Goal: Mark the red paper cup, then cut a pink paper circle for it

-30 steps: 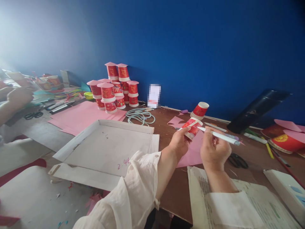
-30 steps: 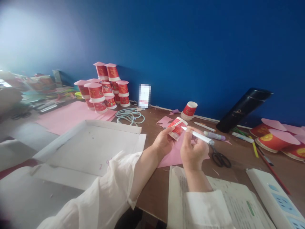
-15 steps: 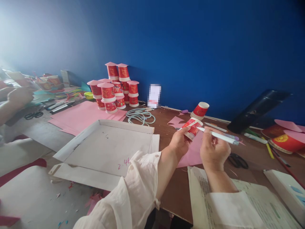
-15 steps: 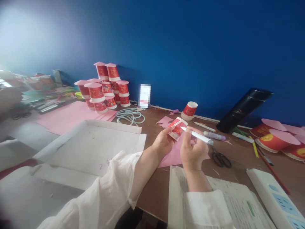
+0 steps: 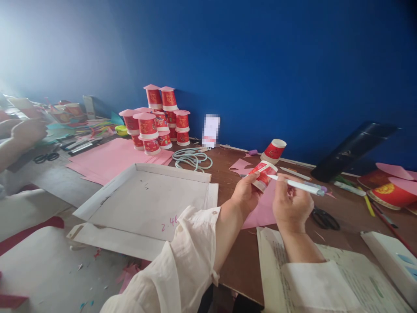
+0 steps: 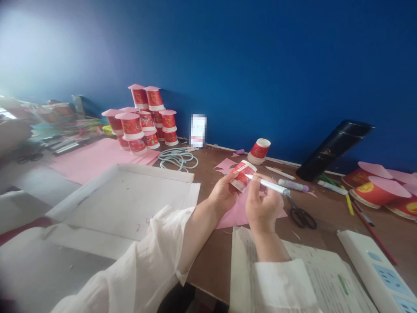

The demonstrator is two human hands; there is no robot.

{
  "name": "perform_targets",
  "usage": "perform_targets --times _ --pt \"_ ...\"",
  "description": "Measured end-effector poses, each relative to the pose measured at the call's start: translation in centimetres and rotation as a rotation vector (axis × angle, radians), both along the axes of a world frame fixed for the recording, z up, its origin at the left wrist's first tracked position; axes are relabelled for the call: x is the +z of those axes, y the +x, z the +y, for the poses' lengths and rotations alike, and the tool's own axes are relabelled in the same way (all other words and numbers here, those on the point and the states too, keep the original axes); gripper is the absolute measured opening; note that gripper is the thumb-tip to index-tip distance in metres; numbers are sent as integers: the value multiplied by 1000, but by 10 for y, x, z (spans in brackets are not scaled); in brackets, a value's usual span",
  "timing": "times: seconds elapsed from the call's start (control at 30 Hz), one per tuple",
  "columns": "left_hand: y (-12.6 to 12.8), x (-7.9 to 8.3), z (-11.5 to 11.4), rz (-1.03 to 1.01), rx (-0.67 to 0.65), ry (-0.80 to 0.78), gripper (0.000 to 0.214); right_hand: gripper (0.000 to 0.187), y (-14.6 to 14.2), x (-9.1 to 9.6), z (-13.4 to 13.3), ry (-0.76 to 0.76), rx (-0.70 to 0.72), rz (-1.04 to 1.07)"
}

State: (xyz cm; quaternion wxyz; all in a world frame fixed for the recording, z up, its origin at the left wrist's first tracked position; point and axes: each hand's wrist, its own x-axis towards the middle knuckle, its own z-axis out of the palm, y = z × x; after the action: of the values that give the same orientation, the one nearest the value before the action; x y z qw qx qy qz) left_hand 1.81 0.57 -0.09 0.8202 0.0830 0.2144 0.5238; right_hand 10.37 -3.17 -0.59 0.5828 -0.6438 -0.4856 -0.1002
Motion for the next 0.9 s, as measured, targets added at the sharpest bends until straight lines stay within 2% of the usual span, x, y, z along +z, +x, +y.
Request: perform_targets --times 0.3,0.9 --pt "-2 4 -2 21 -8 -42 11 38 1 0 0 -14 -8 0" --pt "1 -3 2 25 17 -29 4 41 2 0 0 -10 -34 -2"
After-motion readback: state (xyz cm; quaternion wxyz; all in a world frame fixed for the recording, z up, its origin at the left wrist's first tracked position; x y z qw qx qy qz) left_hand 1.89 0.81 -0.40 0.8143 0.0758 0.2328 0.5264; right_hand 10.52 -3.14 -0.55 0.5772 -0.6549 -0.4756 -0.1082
